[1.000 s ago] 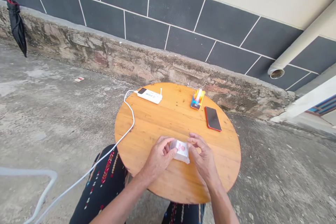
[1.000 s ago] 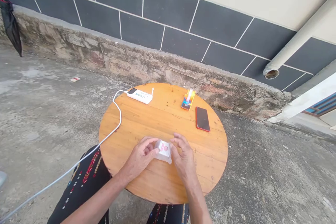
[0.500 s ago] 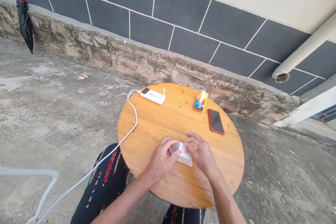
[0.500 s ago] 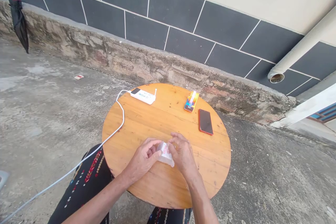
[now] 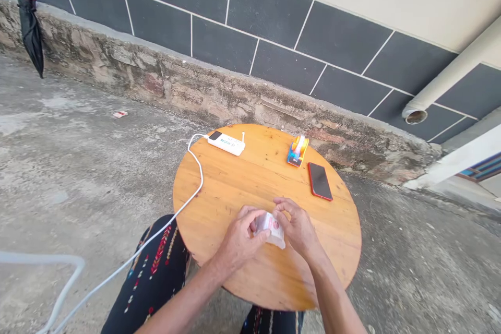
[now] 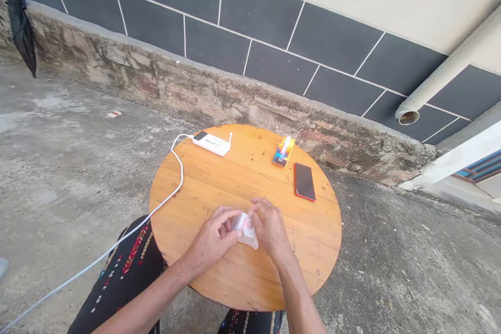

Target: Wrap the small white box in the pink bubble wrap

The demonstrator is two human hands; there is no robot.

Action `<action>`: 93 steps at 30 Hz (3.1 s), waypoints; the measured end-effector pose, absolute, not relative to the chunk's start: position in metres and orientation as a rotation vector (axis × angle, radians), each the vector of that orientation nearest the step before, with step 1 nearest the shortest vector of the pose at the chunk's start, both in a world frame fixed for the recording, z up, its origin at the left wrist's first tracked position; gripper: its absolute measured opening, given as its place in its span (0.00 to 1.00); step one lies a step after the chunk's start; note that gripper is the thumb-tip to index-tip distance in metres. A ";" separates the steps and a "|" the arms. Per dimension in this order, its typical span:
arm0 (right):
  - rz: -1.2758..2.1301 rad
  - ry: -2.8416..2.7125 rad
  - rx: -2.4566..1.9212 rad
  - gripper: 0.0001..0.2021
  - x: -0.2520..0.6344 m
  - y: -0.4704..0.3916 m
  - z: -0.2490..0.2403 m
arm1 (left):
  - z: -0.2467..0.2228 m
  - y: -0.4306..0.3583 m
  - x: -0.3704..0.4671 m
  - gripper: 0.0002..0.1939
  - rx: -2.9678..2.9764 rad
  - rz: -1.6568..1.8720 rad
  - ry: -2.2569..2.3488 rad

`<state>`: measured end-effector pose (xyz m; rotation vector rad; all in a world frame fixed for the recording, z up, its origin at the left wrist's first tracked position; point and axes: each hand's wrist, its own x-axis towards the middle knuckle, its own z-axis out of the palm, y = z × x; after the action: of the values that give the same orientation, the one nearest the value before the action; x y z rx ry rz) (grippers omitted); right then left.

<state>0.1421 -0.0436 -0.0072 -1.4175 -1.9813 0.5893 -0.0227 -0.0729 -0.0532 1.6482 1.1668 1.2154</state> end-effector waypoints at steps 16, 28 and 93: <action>0.923 -1.757 -1.425 0.11 0.144 -0.029 -0.006 | -0.061 -0.074 -0.021 0.23 1.691 1.250 1.098; 0.712 -1.833 -1.385 0.12 0.146 -0.030 0.022 | -0.064 -0.074 -0.021 0.34 1.893 1.294 1.037; 0.267 -2.093 -1.849 0.14 0.154 0.023 0.027 | -0.054 -0.080 -0.025 0.25 1.934 1.254 0.960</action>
<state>0.1544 0.0226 0.0271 -1.8491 -2.0931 0.2669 -0.0254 -0.0797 -0.0537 1.9343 0.9596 1.2542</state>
